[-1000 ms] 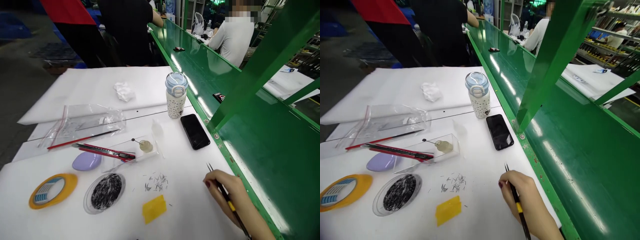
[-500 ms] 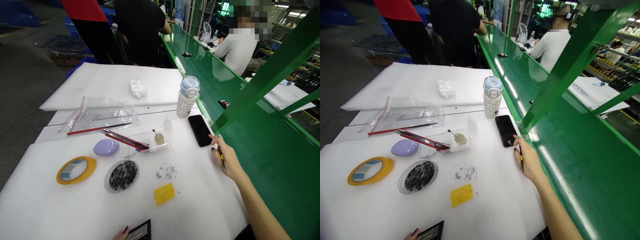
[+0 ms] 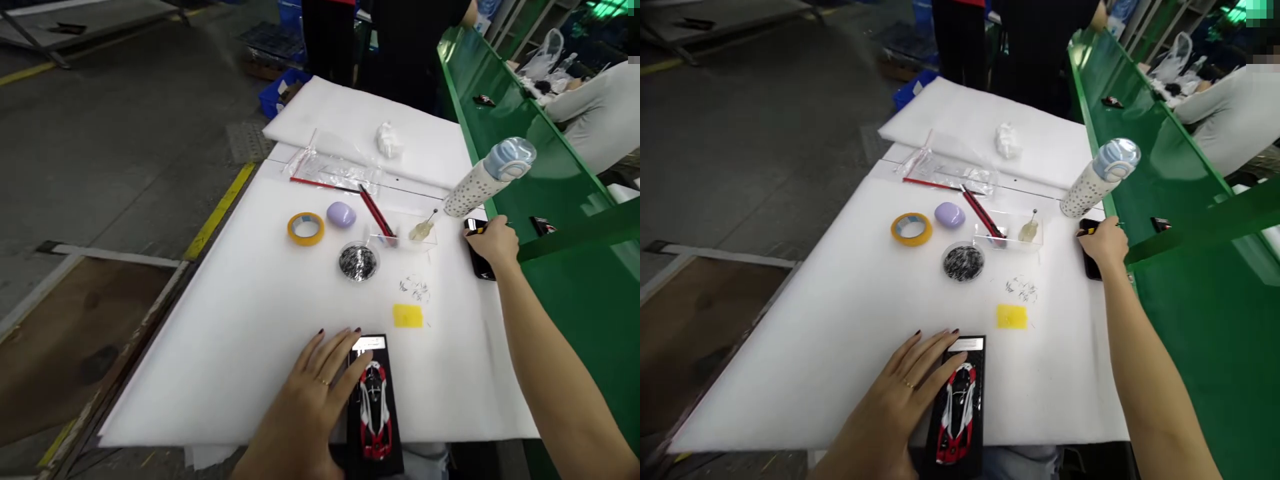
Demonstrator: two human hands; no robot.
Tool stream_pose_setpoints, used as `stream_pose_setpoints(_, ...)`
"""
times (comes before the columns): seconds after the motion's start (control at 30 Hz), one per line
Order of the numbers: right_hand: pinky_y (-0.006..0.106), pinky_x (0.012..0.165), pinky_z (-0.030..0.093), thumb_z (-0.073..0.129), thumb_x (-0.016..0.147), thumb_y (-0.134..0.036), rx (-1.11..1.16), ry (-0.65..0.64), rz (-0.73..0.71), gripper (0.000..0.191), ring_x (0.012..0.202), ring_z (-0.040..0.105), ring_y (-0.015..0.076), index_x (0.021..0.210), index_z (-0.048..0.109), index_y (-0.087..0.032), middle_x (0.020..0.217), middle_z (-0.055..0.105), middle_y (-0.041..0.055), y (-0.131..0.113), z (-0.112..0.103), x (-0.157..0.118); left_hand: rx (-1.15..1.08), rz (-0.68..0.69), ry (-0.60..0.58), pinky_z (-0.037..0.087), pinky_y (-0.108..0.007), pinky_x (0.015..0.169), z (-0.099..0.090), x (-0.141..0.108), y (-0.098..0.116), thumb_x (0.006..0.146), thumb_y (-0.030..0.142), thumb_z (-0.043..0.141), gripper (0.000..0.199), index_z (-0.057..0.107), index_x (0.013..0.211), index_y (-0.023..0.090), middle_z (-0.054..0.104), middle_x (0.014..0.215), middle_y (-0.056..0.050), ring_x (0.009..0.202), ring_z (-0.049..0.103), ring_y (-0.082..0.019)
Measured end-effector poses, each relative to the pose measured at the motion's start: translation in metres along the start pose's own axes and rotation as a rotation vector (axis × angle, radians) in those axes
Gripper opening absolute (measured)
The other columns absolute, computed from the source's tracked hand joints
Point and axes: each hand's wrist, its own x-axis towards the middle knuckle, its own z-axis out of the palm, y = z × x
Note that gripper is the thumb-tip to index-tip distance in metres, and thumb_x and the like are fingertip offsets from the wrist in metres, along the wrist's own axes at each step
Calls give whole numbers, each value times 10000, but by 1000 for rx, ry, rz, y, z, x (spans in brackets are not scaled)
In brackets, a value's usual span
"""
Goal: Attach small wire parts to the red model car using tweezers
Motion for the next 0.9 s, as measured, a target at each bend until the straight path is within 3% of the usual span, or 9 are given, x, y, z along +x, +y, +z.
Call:
stream_pose_setpoints(0.1, 474, 845, 492, 631, 878, -490, -8, -76, 96, 569, 1122, 611, 414, 1235, 460, -81, 1189, 581, 298, 1, -4, -1, -14, -12, -5, 355, -609, 1172, 1, 2, 3, 621, 932, 541, 1211, 399, 1504, 115, 404, 1577, -212, 1414, 436, -409)
stream_pose_setpoints(0.2, 462, 866, 496, 668, 869, -462, -18, -62, 115, 568, 1151, 605, 393, 1251, 459, -98, 1235, 575, 278, -1, -2, -2, 3, -6, 6, 332, -600, 1182, 3, 2, 4, 562, 892, 609, 1238, 398, 1494, 106, 405, 1570, -218, 1417, 421, -410)
stream_pose_setpoints(0.4, 434, 856, 489, 668, 870, -508, -3, -40, 130, 604, 1159, 604, 372, 1264, 481, -90, 1260, 577, 259, 0, 0, -1, 45, 28, 49, 246, -539, 1209, 2, 2, 4, 640, 896, 530, 1167, 397, 1483, 100, 423, 1543, -216, 1419, 411, -378)
stream_pose_setpoints(0.5, 405, 806, 492, 696, 840, -575, 110, 48, 85, 568, 1054, 636, 318, 1170, 546, -137, 1162, 638, 194, 12, -9, -27, 36, 23, 54, 242, -534, 1214, 2, 1, 3, 640, 865, 551, 1160, 381, 1494, 97, 402, 1559, -211, 1422, 412, -381)
stream_pose_setpoints(0.6, 384, 788, 512, 652, 888, -570, 511, 244, -180, 388, 869, 657, 238, 926, 605, -186, 968, 699, 119, 22, -16, -77, -3, 18, 59, 322, -576, 1184, 2, 1, 3, 648, 845, 558, 1149, 371, 1505, 102, 418, 1557, -212, 1398, 450, -404)
stream_pose_setpoints(0.63, 379, 776, 522, 573, 934, -599, 696, 208, -287, 417, 805, 658, 217, 860, 613, -190, 896, 703, 107, 24, -16, -95, -20, 17, 68, 353, -590, 1168, 2, 1, 3, 656, 842, 551, 1137, 377, 1500, 100, 426, 1552, -217, 1390, 463, -413)
stream_pose_setpoints(0.73, 374, 748, 536, 295, 995, -717, 1031, -134, -439, 655, 722, 639, 197, 911, 692, -203, 760, 681, 76, 22, -9, -135, -89, 0, 98, 406, -600, 1150, 2, 3, 5, 723, 851, 471, 1079, 389, 1490, 97, 455, 1537, -223, 1394, 477, -414)
stream_pose_setpoints(0.8, 355, 761, 535, 394, 969, -728, 1050, -263, -461, 603, 775, 643, 191, 1019, 724, -226, 810, 696, 61, 15, -2, -147, -155, -30, 115, 394, -581, 1177, 3, 6, 9, 786, 860, 390, 1035, 380, 1501, 111, 487, 1524, -200, 1415, 469, -388)
stream_pose_setpoints(0.9, 315, 736, 539, 746, 825, -615, 1076, -296, -478, 414, 828, 665, 183, 970, 744, -227, 915, 730, 53, 3, 8, -145, -258, -91, 157, 346, -543, 1225, 5, 9, 14, 848, 861, 308, 981, 386, 1511, 142, 526, 1506, -156, 1430, 465, -346)
